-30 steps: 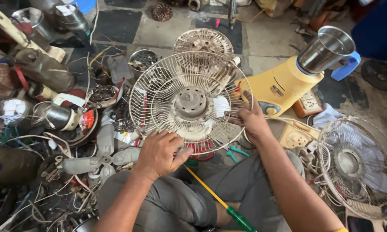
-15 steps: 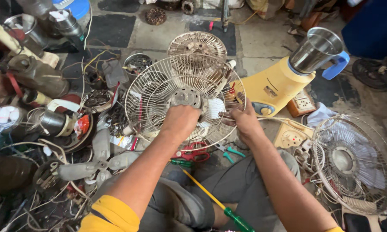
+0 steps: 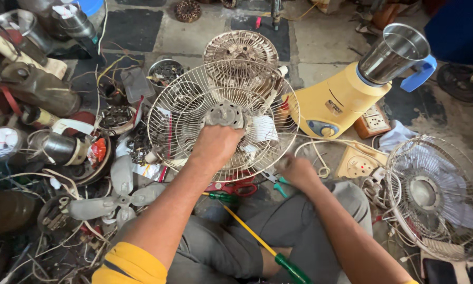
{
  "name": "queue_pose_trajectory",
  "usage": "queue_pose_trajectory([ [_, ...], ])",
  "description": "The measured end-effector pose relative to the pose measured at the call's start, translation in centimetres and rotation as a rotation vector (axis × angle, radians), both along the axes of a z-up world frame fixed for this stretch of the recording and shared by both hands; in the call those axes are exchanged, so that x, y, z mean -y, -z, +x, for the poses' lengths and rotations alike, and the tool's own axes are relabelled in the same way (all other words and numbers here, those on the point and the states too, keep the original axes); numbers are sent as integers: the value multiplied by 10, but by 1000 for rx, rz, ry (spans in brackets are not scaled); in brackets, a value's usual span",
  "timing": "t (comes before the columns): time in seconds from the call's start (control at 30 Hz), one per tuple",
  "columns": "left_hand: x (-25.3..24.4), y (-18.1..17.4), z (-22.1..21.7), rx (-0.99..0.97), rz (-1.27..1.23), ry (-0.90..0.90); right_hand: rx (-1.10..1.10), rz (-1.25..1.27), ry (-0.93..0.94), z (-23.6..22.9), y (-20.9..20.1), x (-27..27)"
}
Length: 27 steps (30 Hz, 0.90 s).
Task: The person disassembles a fan by removing the blades and unscrewing the motor housing with a screwdriver and pliers to access the internal wiring.
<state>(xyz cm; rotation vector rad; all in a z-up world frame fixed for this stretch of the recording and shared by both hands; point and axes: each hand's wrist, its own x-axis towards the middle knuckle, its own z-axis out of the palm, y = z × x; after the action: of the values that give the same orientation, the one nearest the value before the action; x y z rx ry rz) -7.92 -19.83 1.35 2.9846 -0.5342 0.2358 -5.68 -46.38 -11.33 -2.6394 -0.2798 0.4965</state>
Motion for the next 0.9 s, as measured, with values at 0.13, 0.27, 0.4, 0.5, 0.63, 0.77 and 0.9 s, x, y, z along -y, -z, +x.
queue_pose_trajectory([
  [0.13, -8, -12, -3, 26, -237, -95, -185, -453, -286, -8, 45, -5],
  [0.27, -13, -29, -59, 402, -759, -288, 25, -531, -253, -5, 78, -20],
  [0.4, 20, -18, -139, 560, -890, -134, -23, -571, -253, 5, 90, -23],
  [0.5, 41, 13, -159, 80, -770, 41, 48, -580, -201, 8, 93, -23],
  [0.63, 52, 45, -144, -204, -615, 141, 54, -483, -242, 2, 89, -21],
  [0.77, 62, 60, -119, -191, -588, 200, 11, -500, -236, -3, 83, -18],
  [0.9, 54, 73, -111, -243, -627, 17, 102, -518, -270, -5, 65, -27],
])
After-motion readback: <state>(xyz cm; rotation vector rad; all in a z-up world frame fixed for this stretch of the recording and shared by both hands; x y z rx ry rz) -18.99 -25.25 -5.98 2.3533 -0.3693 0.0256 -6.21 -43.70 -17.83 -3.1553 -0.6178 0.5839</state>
